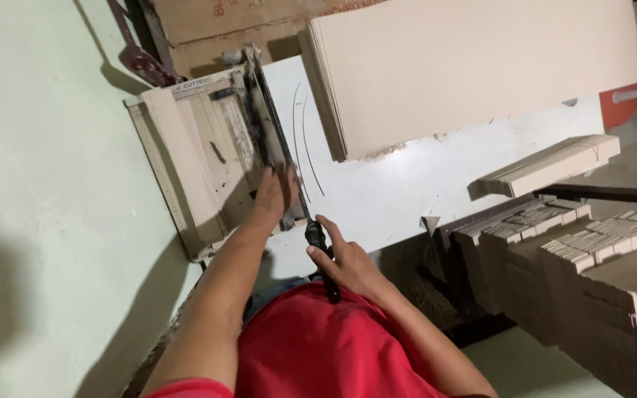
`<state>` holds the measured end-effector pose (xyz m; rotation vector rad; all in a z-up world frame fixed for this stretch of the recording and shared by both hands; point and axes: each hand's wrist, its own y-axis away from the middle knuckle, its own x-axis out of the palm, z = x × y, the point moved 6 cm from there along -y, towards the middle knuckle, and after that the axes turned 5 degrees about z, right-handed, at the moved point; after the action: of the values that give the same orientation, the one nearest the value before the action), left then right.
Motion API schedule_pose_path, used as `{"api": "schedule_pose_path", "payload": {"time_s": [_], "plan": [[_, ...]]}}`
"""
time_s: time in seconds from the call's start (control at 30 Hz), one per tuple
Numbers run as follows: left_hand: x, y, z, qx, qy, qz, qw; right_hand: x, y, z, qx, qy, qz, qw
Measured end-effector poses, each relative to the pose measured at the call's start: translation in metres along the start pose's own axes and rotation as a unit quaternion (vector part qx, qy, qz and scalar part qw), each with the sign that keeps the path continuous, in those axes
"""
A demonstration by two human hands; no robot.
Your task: The person uses a manual paper cutter to slice a large sheet of cardboard. They align the cardboard against the machine's guide, pull down the cutting lever to slice the material, and then remove the cut piece to repeat the process.
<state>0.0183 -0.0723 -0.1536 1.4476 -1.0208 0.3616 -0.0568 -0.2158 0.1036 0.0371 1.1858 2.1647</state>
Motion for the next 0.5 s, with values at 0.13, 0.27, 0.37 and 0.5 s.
{"api": "schedule_pose_path", "payload": {"time_s": [0.13, 0.27, 0.37, 0.5], "plan": [[0.067, 0.071, -0.032, -0.005, -0.691, 0.105, 0.715, -0.002, 0.000, -0.004, -0.001, 0.012, 0.023, 1.000], [0.048, 0.086, -0.047, 0.044, -0.941, 0.152, 0.298, -0.010, 0.000, 0.002, -0.019, -0.001, 0.043, 0.999], [0.117, 0.147, -0.089, 0.044, -0.863, 0.186, 0.467, -0.017, -0.001, -0.007, -0.011, -0.026, 0.033, 0.999], [0.166, 0.186, -0.134, 0.164, -0.798, 0.193, 0.547, -0.032, 0.008, -0.032, 0.019, -0.067, 0.008, 0.998]]}}
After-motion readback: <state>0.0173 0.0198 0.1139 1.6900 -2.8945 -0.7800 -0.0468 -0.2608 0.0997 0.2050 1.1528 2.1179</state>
